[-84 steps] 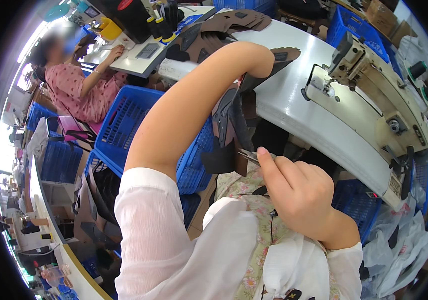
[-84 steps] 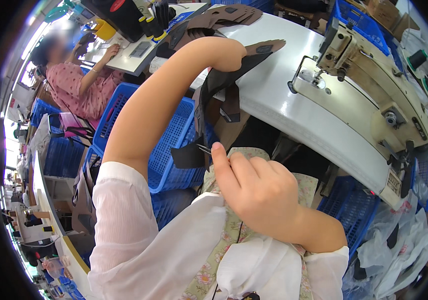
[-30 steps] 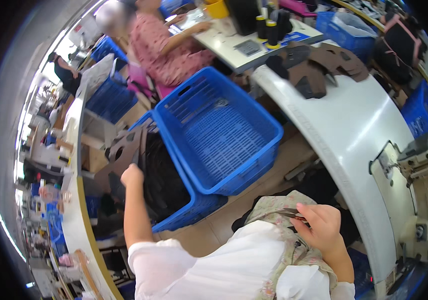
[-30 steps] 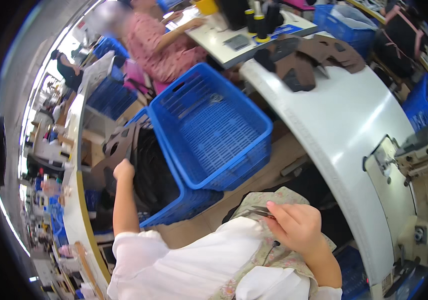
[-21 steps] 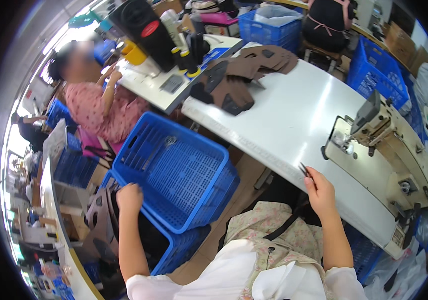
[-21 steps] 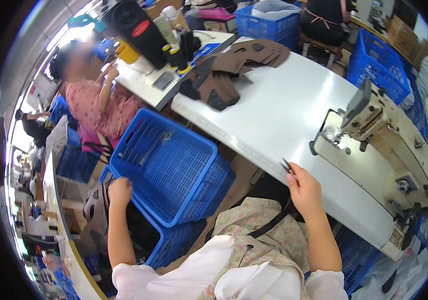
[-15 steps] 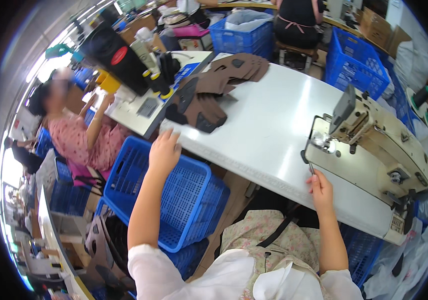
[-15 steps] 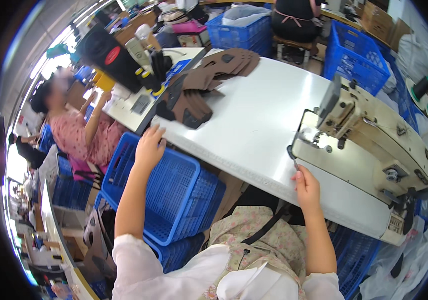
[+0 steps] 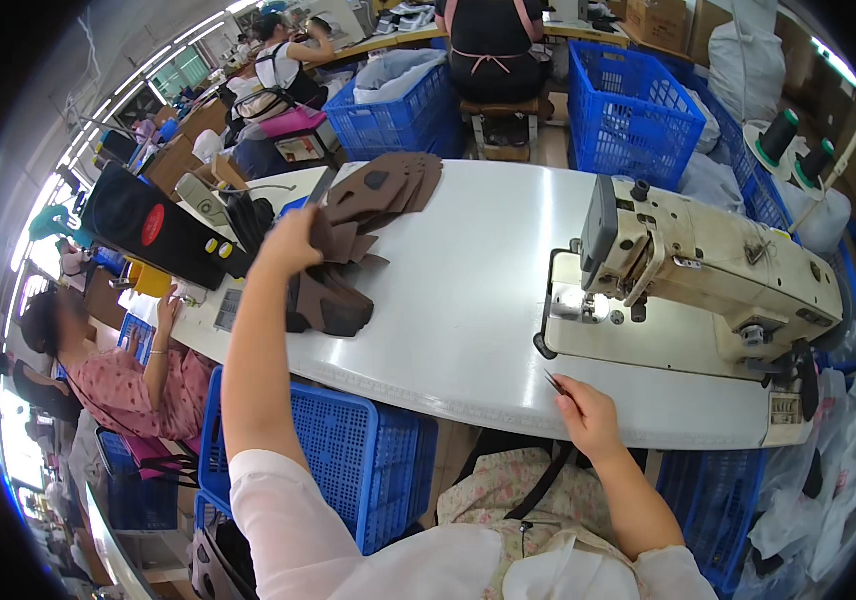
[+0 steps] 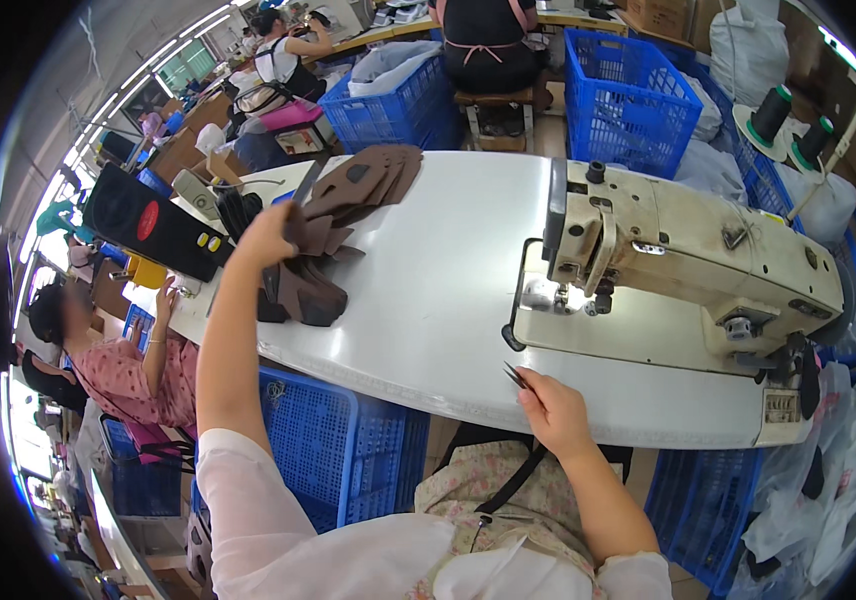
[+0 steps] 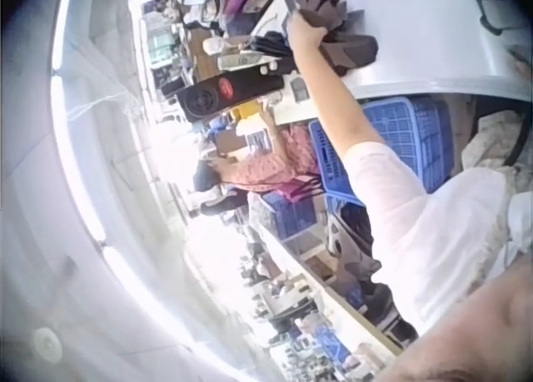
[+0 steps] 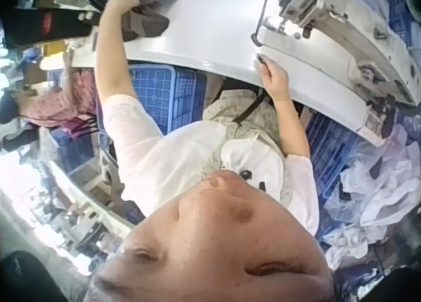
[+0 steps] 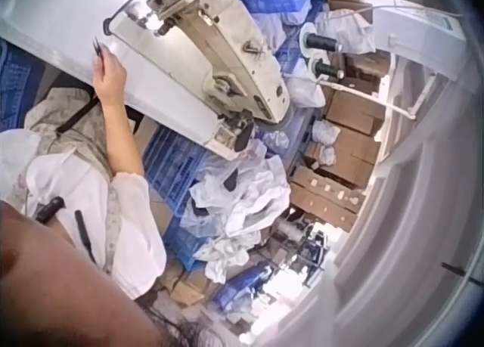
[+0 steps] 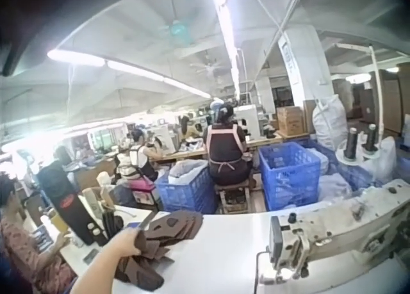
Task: Stitch together various brown and black shoe upper components using an industrial sewing machine.
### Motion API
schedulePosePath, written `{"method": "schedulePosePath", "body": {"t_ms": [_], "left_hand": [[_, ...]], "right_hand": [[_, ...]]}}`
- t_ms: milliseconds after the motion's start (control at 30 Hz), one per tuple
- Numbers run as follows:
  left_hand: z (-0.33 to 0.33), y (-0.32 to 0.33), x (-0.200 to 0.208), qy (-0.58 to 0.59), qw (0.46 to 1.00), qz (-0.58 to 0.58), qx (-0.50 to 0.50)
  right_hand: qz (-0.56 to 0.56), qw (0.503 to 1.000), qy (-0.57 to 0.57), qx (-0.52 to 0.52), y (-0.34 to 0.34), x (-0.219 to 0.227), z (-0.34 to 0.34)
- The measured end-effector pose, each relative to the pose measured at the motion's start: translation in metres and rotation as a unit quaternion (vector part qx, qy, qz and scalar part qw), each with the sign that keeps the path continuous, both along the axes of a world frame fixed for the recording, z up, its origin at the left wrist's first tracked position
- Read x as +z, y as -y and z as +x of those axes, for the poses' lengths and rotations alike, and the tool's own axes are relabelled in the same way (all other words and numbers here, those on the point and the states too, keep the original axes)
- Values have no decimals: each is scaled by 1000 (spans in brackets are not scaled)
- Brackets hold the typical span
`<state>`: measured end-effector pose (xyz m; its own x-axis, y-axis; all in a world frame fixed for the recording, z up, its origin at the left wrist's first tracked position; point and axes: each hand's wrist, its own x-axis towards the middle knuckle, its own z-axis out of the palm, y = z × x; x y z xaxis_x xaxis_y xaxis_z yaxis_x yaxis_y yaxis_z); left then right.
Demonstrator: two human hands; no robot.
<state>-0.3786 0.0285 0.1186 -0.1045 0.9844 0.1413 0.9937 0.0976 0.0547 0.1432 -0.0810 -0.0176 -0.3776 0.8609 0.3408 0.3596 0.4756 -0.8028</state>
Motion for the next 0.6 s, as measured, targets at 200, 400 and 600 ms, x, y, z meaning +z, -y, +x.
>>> {"method": "schedulePosePath", "body": {"t_ms": [200, 400, 600], "left_hand": [[17, -4, 73, 357, 832, 424, 7], [52, 44, 119, 408, 759, 504, -60], [102, 113, 120, 402, 749, 526, -31]], "right_hand": [[15, 1000, -13, 9, -3, 1, 3], [39, 999, 17, -3, -7, -7, 0], [5, 1000, -4, -11, -4, -7, 1]]}}
